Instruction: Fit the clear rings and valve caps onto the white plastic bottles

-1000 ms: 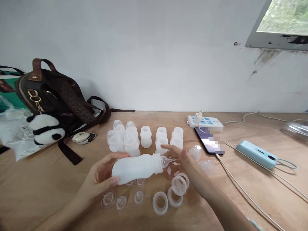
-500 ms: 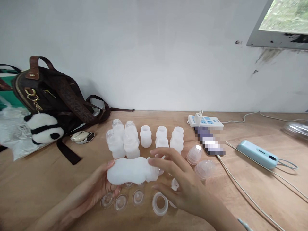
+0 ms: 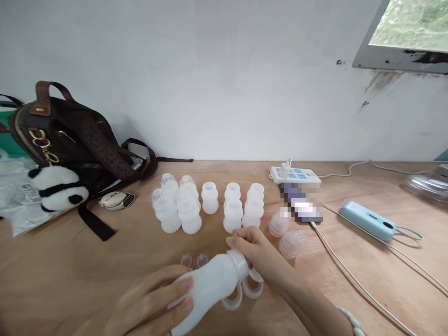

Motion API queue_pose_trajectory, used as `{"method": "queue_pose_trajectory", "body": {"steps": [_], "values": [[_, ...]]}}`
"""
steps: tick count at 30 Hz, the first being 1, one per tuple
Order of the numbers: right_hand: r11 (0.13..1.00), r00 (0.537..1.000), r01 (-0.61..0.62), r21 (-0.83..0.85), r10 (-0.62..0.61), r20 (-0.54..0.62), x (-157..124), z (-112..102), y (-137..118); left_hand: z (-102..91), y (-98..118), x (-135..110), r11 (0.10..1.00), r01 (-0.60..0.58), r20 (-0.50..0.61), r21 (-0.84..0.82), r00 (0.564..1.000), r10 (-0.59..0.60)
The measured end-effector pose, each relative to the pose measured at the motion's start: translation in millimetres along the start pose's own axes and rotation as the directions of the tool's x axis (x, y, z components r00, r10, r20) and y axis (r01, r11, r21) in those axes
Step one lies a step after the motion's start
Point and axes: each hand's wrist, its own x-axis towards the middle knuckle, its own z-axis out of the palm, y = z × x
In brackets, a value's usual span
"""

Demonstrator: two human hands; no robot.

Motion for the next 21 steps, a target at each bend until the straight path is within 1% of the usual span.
{"method": "queue_pose_trajectory", "body": {"steps": [1, 3, 4, 5, 6, 7, 9, 10, 12, 15, 17, 18, 19, 20, 21], "values": [[1.0, 1.0, -0.002, -0.008, 0.002, -0.005, 0.0, 0.2, -0.2, -0.2, -1.1, 0.4, 0.997, -0.061, 0.025, 0.049, 0.998, 0.06], [0.997, 0.999, 0.042, -0.06, -0.043, -0.021, -1.5, -0.4, -1.5, -3.4, -3.7, 9.4, 0.961, -0.215, 0.07, 0.176, 0.976, 0.206], [0.994, 0.997, 0.077, -0.082, -0.078, -0.016, -2.6, -1.4, -2.4, -5.6, -4.6, 16.6, 0.947, -0.248, 0.061, 0.205, 0.969, 0.24], [0.988, 0.993, 0.122, -0.093, -0.122, 0.002, -3.9, -2.8, -2.9, -7.5, -5.0, 24.1, 0.951, -0.241, 0.026, 0.192, 0.97, 0.24], [0.979, 0.984, 0.178, -0.096, -0.177, 0.026, -5.0, -4.6, -3.0, -8.8, -4.7, 31.2, 0.967, -0.202, -0.027, 0.153, 0.978, 0.209], [0.966, 0.97, 0.24, -0.097, -0.236, 0.049, -6.0, -6.6, -2.2, -9.2, -3.9, 37.1, 0.986, -0.143, -0.077, 0.09, 0.986, 0.15], [0.933, 0.938, 0.346, -0.101, -0.34, 0.075, -7.1, -10.0, 1.5, -7.7, -1.9, 43.5, 0.998, -0.041, -0.118, -0.046, 0.992, 0.035], [0.921, 0.926, 0.376, -0.104, -0.369, 0.076, -7.3, -10.9, 4.2, -6.3, -1.2, 43.9, 0.996, -0.018, -0.118, -0.092, 0.993, 0.007], [0.923, 0.926, 0.375, -0.09, -0.37, 0.073, -7.5, -10.7, 9.4, -3.2, -1.1, 40.4, 0.994, -0.046, -0.109, -0.101, 0.993, 0.035], [0.956, 0.952, 0.293, -0.029, -0.289, 0.103, -9.2, -8.1, 10.5, -1.7, -4.3, 32.1, 0.983, -0.179, -0.108, 0.026, 0.978, 0.181], [0.964, 0.956, 0.26, -0.053, -0.249, 0.155, -12.5, -10.2, 4.0, -3.2, -6.4, 29.6, 0.968, -0.231, -0.088, 0.094, 0.967, 0.24], [0.958, 0.952, 0.27, -0.098, -0.25, 0.176, -14.8, -14.2, -1.2, -4.4, -7.0, 29.8, 0.966, -0.236, -0.085, 0.108, 0.966, 0.245], [0.939, 0.946, 0.301, -0.167, -0.273, 0.173, -17.1, -20.4, -7.2, -5.8, -7.3, 30.8, 0.968, -0.226, -0.085, 0.107, 0.968, 0.236], [0.903, 0.939, 0.341, -0.263, -0.312, 0.145, -19.3, -29.0, -13.6, -7.2, -7.1, 32.5, 0.973, -0.21, -0.096, 0.095, 0.971, 0.219], [0.85, 0.925, 0.37, -0.376, -0.375, 0.062, -20.8, -39.6, -19.6, -8.4, -6.7, 34.6, 0.978, -0.195, -0.118, 0.077, 0.972, 0.203]]}}
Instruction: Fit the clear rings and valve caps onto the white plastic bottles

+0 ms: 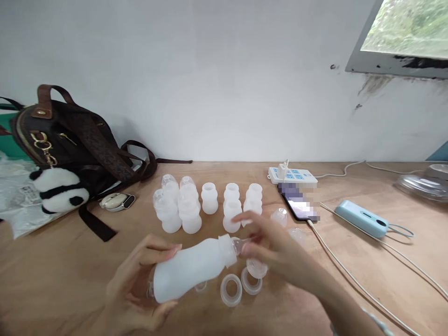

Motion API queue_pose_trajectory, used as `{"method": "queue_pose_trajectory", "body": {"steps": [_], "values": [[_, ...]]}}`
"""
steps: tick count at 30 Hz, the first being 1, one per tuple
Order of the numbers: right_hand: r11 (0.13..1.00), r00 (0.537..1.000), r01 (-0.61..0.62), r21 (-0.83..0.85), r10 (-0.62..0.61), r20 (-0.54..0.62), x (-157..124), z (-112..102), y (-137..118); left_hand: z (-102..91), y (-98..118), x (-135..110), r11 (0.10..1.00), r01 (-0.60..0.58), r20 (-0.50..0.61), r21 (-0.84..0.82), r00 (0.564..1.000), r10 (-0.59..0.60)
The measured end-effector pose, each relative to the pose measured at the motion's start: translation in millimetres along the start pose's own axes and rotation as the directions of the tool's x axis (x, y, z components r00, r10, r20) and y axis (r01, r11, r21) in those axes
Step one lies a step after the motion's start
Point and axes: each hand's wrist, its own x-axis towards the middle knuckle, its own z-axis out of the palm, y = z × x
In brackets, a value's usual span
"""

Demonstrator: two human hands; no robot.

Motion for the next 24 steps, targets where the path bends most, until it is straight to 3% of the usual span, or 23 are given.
{"method": "queue_pose_trajectory", "body": {"steps": [2, 4, 5, 7, 10, 14, 17, 20, 24], "values": [[0.942, 0.953, -0.028, -0.334, -0.075, -0.292, 1.8, -26.1, 2.0, -1.3, -0.1, 4.5, 0.999, 0.031, -0.066, -0.036, 0.997, -0.033], [0.767, 0.85, -0.222, -0.602, -0.15, -0.505, 5.5, -48.0, 11.3, -1.4, -0.4, 7.5, 0.996, 0.053, -0.117, -0.069, 0.991, -0.061], [0.679, 0.85, -0.282, -0.678, -0.151, -0.505, 7.9, -55.5, 17.8, -1.1, -0.9, 8.1, 0.994, 0.07, -0.13, -0.085, 0.988, -0.08], [0.569, 0.918, -0.309, -0.762, -0.031, -0.396, 12.8, -63.1, 31.3, -0.1, -2.3, 8.1, 0.989, 0.097, -0.137, -0.115, 0.984, -0.112], [0.535, 0.961, -0.274, -0.8, 0.115, -0.252, 15.7, -66.0, 42.6, 0.8, -4.3, 7.5, 0.982, 0.114, -0.144, -0.149, 0.98, -0.135], [0.574, 0.923, -0.328, -0.751, 0.025, -0.384, 4.0, -82.4, 29.8, -1.8, -3.0, 10.6, 0.959, 0.191, -0.165, -0.21, 0.96, -0.227], [0.717, 0.867, -0.296, -0.632, -0.076, -0.492, -8.7, -92.2, 11.3, -4.8, -0.4, 14.7, 0.915, 0.282, -0.146, -0.289, 0.931, -0.333], [0.911, 0.934, -0.054, -0.41, -0.1, -0.344, -12.3, -74.9, -1.3, -5.8, 0.5, 16.7, 0.855, 0.342, -0.07, -0.39, 0.915, -0.398], [0.969, 0.978, 0.147, -0.199, -0.172, -0.119, -3.7, -24.7, -9.3, -4.4, -1.1, 15.5, 0.808, 0.342, 0.006, -0.48, 0.922, -0.387]]}}
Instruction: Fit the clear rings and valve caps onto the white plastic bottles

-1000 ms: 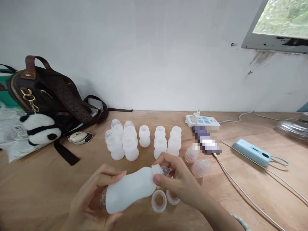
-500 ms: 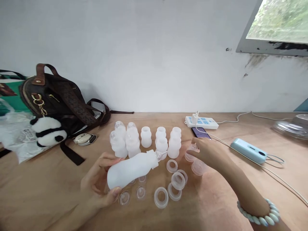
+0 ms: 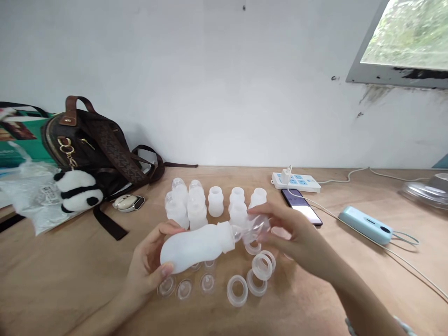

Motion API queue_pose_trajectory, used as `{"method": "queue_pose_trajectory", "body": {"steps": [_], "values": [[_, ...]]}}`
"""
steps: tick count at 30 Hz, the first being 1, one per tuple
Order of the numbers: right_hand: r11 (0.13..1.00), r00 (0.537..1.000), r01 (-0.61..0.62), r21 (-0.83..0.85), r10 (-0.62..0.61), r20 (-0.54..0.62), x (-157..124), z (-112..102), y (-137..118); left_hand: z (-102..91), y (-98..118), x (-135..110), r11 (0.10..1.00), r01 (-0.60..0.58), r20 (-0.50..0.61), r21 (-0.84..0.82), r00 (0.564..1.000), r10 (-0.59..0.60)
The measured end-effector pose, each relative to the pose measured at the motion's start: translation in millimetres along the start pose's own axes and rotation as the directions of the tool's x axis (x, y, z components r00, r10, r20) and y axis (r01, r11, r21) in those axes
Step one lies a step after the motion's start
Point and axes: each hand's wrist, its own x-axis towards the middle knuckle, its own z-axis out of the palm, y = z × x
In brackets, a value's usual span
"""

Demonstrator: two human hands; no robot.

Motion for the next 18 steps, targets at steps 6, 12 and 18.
{"method": "queue_pose_trajectory", "body": {"steps": [6, 12, 18], "values": [[0.98, 0.994, 0.071, 0.184, -0.084, 0.067, 1.8, 26.7, -7.1, -0.9, -2.6, -2.7, 1.0, -0.005, 0.062, 0.0, 0.998, 0.005], [0.968, 0.961, 0.252, -0.008, -0.249, 0.124, -4.6, 31.2, -15.5, -1.4, -1.1, -5.1, 0.992, 0.105, 0.116, 0.066, 0.987, -0.112], [0.892, 0.923, 0.385, -0.237, -0.371, 0.101, -12.8, 32.8, -31.1, -0.9, 2.0, -5.7, 0.993, 0.112, 0.111, 0.048, 0.987, -0.117]]}}
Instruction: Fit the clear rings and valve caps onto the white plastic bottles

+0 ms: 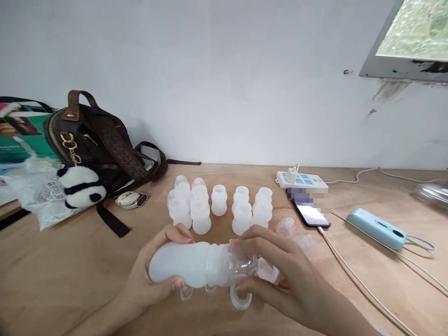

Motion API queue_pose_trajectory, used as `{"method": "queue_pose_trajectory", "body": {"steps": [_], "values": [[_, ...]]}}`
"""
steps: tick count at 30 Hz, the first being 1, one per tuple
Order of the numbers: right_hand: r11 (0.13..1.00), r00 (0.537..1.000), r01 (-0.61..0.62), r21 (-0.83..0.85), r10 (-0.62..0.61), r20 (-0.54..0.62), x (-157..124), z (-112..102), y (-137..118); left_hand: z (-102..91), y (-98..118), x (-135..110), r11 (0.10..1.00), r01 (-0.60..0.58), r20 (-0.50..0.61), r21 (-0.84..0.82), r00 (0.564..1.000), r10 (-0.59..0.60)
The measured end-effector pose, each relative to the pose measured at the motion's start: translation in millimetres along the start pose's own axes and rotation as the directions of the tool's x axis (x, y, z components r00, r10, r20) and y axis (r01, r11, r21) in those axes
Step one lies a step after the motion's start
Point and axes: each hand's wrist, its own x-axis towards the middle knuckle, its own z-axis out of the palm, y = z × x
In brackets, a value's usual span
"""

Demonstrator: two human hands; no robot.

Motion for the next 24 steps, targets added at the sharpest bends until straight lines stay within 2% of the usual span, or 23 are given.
{"method": "queue_pose_trajectory", "body": {"steps": [5, 9, 14, 18, 21, 24], "values": [[0.998, 0.999, 0.034, -0.06, -0.034, 0.0, -5.4, 6.7, 0.8, 3.6, -3.3, -2.4, 0.999, 0.031, -0.027, 0.043, 0.999, -0.029], [1.0, 1.0, 0.017, 0.024, -0.016, -0.01, -8.7, 18.5, 6.9, 6.2, -5.4, -4.2, 0.996, 0.077, -0.039, 0.04, 0.996, -0.075], [0.994, 0.994, 0.005, 0.106, 0.006, -0.106, -9.4, 27.2, 9.8, 9.2, -6.9, -6.5, 0.998, 0.024, -0.104, 0.059, 0.994, -0.018], [0.993, 0.993, 0.001, 0.121, 0.013, -0.119, 0.8, 23.3, 6.7, 10.3, -12.3, -7.4, 0.999, 0.042, -0.107, -0.005, 0.993, -0.042], [0.988, 0.991, -0.05, 0.144, 0.067, -0.114, 14.7, 14.3, 4.5, 8.4, -15.4, -5.6, 0.995, 0.095, -0.05, -0.036, 0.994, -0.097], [0.981, 0.968, -0.128, 0.146, 0.155, -0.196, 29.3, 3.3, 5.4, 4.4, -15.8, -2.4, 0.996, 0.089, -0.066, 0.012, 0.994, -0.088]]}}
